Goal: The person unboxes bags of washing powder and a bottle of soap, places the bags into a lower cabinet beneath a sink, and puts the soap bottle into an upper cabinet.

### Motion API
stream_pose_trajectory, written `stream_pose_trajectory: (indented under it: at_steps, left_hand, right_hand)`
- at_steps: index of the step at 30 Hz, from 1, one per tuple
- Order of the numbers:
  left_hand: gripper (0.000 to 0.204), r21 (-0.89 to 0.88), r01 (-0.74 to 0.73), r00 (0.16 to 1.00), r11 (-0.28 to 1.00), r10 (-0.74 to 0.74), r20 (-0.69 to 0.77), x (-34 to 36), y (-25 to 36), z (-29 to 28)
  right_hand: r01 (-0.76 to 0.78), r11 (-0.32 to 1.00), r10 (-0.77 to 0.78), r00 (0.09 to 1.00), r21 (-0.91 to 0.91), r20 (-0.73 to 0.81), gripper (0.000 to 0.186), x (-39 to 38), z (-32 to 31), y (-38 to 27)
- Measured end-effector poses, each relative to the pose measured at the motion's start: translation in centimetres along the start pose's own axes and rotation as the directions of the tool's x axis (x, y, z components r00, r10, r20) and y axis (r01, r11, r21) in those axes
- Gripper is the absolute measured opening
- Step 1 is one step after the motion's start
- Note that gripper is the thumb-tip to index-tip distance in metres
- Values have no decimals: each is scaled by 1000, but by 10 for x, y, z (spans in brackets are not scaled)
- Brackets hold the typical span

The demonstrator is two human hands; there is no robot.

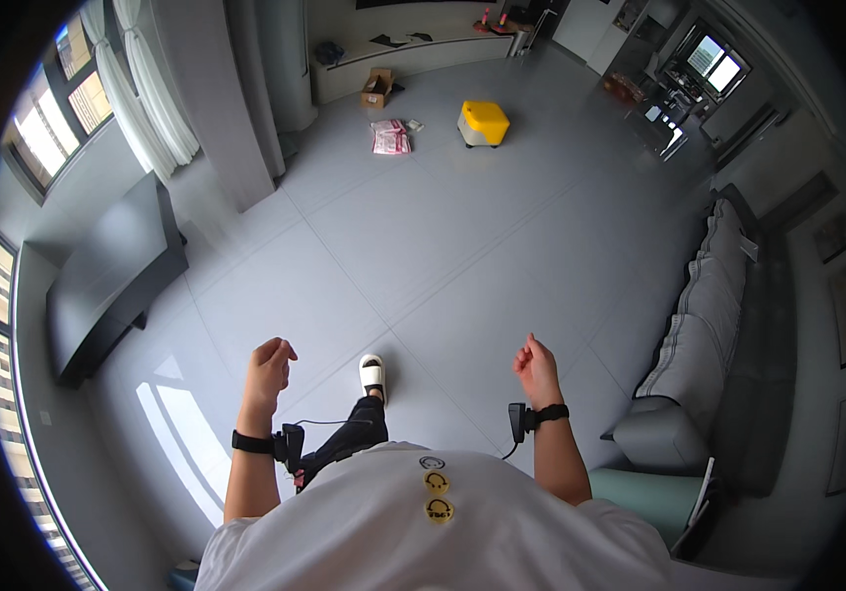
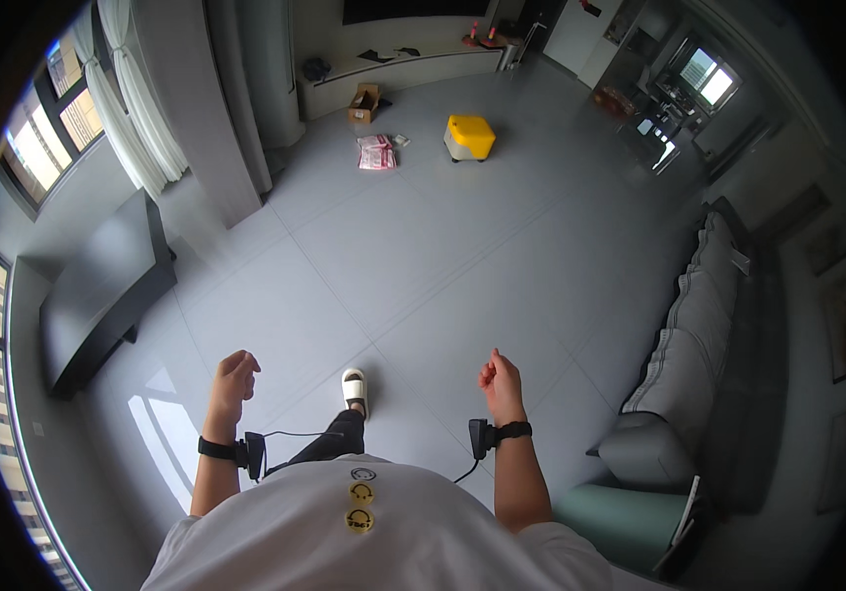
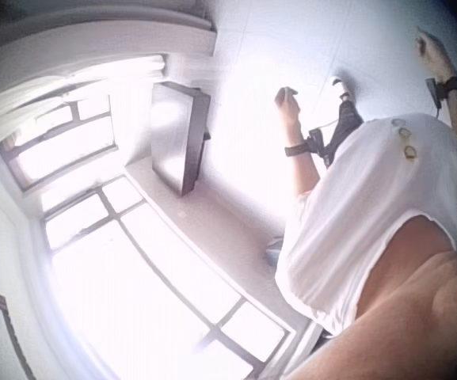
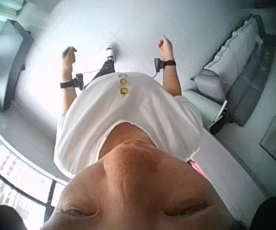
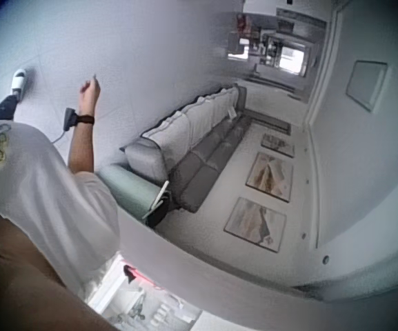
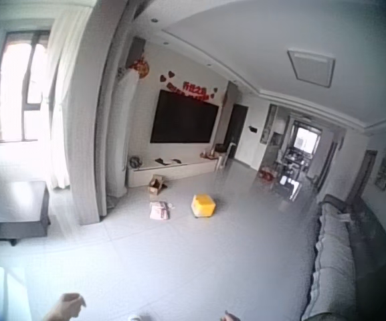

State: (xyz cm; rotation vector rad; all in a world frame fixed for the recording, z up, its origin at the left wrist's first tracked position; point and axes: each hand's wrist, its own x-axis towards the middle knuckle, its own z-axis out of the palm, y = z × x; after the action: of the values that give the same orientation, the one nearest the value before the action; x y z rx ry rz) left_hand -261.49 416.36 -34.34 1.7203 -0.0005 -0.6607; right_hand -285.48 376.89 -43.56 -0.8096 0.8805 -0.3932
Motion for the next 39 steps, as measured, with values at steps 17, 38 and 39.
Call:
stream_pose_trajectory:
  at_steps: [17,38,39]
  left_hand:
    - [18,34,-166,935,986,147,322,594,292,193]
    - [17,-445,-23,919,895,-157,-362,1252,421,125]
    - [17,-414,-47,931,909,-110,-348,1287,429,127]
  right_hand:
    - [-112,943,220,918,314,-331,27,493,134,-153]
    - [-251,921,318,926,-297,205,21,1179,615,-356]
    - [-262,898,349,913,-353,212,20,1199,627,-363]
